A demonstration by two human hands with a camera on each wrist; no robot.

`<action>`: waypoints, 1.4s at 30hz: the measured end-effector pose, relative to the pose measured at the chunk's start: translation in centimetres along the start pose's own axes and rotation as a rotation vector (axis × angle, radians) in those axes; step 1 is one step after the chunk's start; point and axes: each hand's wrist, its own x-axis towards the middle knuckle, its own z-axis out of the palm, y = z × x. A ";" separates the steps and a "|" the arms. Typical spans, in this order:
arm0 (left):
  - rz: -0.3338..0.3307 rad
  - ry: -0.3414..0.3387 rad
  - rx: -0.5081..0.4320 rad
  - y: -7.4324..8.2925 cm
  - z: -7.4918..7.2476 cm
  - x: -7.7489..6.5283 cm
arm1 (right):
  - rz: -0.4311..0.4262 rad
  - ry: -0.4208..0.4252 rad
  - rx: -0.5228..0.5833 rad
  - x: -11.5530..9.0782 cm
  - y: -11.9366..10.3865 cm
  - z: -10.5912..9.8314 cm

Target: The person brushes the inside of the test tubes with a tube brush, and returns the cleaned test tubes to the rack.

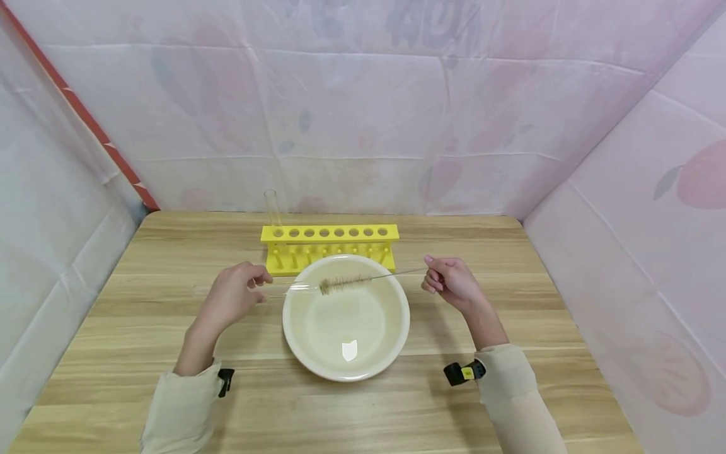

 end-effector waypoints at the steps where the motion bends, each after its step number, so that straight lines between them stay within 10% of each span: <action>1: 0.005 0.001 0.000 0.0 0.0 0.0 | 0.002 -0.002 0.000 0.0 0.0 0.0; 42: 0.044 -0.007 -0.134 -0.5 0.7 0.4 | 0.005 0.004 -0.097 0.7 -0.7 2.0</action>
